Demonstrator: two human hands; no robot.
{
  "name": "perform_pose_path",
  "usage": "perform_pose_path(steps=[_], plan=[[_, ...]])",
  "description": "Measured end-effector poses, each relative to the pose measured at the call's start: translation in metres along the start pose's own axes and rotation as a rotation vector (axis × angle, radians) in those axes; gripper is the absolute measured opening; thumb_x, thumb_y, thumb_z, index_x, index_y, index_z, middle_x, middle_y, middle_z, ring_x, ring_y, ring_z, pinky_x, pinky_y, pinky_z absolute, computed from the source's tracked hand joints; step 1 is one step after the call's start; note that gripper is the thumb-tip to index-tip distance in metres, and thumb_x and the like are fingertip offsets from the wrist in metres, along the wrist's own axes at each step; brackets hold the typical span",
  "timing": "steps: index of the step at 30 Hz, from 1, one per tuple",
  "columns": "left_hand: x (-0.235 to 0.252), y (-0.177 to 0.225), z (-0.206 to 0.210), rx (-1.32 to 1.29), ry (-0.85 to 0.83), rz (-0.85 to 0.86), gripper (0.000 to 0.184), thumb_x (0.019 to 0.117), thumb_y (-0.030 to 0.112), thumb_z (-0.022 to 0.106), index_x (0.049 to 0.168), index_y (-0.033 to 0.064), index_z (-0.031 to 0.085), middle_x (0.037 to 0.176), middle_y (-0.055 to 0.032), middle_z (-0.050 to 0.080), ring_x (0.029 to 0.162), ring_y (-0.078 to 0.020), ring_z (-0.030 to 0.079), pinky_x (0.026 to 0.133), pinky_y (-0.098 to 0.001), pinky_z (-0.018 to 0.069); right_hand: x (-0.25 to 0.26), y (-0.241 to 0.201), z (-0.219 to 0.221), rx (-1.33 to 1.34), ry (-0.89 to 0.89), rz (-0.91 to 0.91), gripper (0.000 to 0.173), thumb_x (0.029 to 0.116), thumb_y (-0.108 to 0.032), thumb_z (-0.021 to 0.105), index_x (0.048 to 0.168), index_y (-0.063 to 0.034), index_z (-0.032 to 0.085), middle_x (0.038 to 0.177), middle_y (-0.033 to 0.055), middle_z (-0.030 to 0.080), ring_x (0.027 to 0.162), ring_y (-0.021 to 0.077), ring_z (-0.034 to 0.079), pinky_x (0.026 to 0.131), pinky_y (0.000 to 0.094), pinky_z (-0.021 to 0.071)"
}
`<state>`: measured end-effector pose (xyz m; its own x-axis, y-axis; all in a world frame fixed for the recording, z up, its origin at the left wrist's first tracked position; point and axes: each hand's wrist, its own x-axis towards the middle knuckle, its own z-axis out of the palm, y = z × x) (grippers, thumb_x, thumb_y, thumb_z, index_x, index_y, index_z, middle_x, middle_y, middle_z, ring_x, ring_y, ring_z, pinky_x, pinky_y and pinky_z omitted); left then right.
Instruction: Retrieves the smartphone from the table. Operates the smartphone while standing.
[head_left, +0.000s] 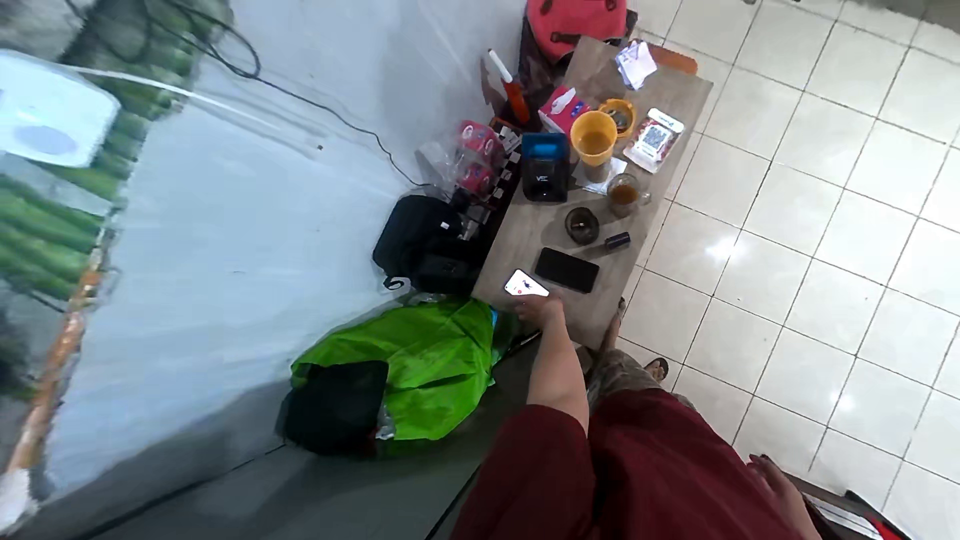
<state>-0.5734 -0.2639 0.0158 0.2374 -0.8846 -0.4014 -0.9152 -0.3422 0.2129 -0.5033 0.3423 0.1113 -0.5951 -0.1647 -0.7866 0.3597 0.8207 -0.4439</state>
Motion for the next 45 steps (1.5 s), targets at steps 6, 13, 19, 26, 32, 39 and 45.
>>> perform_pose_path(steps=[6,13,19,26,32,39,45], plan=[[-0.004,-0.033,-0.007,-0.045,-0.004,0.032,0.148,0.0586,0.054,0.096,0.162,0.0062,0.002,0.146,-0.0308,0.047,0.131,-0.0428,0.054,0.103,-0.0553,0.0495,-0.012,0.045,-0.003,0.033,0.051,-0.016,0.04,0.1057,-0.021,0.054,0.142,-0.0041,0.057,0.13,0.0163,0.068,0.119,0.0258,0.067,0.106,0.0462,0.052],[-0.111,-0.087,-0.045,-0.525,-0.48,0.272,0.127,0.0758,0.026,0.089,0.161,0.0103,-0.003,0.14,-0.0327,0.051,0.115,-0.0402,0.064,0.087,-0.0549,0.0597,0.003,-0.006,-0.004,0.225,0.053,-0.235,0.048,0.104,-0.033,0.055,0.145,-0.0078,0.055,0.136,0.0121,0.065,0.123,0.0209,0.065,0.105,0.0419,0.054],[-0.235,-0.106,-0.07,-0.781,-1.369,0.487,0.099,0.0766,0.021,0.079,0.156,0.0144,0.021,0.111,-0.009,0.061,0.086,-0.0184,0.065,0.072,-0.0358,0.0594,0.007,-0.124,-0.018,0.426,-0.116,-0.581,0.05,0.1071,-0.036,0.048,0.148,-0.0068,0.051,0.141,0.011,0.061,0.121,0.0241,0.065,0.1,0.0453,0.0566],[-0.327,-0.093,-0.1,-0.69,-1.749,0.702,0.107,0.0829,0.025,0.08,0.161,0.0241,0.007,0.135,-0.0169,0.061,0.109,-0.029,0.069,0.094,-0.0489,0.059,-0.019,-0.186,-0.043,0.687,-0.105,-0.723,0.061,0.1058,-0.053,0.039,0.155,-0.0173,0.043,0.144,0.0096,0.058,0.122,0.0268,0.064,0.093,0.0468,0.0592],[-0.35,-0.106,-0.098,-0.68,-1.761,0.793,0.078,0.0967,0.027,0.053,0.161,0.0421,0.012,0.15,-0.0112,0.05,0.119,-0.0295,0.063,0.093,-0.0508,0.0563,-0.046,-0.174,-0.06,0.654,-0.02,-0.72,0.058,0.1059,-0.028,0.044,0.162,-0.0293,0.027,0.14,0.0064,0.063,0.11,0.0258,0.07,0.084,0.0458,0.0628],[-0.354,-0.118,-0.101,-0.618,-1.724,0.903,0.081,0.0943,0.022,0.048,0.163,0.0422,0.01,0.152,-0.0096,0.048,0.119,-0.0266,0.063,0.09,-0.0475,0.0581,-0.053,-0.157,-0.053,0.684,0.002,-0.716,0.069,0.1009,-0.01,0.051,0.162,-0.0277,0.024,0.129,0.0095,0.069,0.098,0.0274,0.074,0.076,0.0437,0.0644],[-0.354,-0.122,-0.104,-0.593,-1.739,0.918,0.081,0.0939,0.024,0.048,0.163,0.0431,0.01,0.153,-0.0096,0.047,0.119,-0.0261,0.063,0.088,-0.0469,0.0583,-0.056,-0.151,-0.051,0.711,0.009,-0.716,0.067,0.1024,-0.008,0.051,0.161,-0.0275,0.026,0.126,0.0103,0.07,0.096,0.0277,0.074,0.076,0.0441,0.0648]])
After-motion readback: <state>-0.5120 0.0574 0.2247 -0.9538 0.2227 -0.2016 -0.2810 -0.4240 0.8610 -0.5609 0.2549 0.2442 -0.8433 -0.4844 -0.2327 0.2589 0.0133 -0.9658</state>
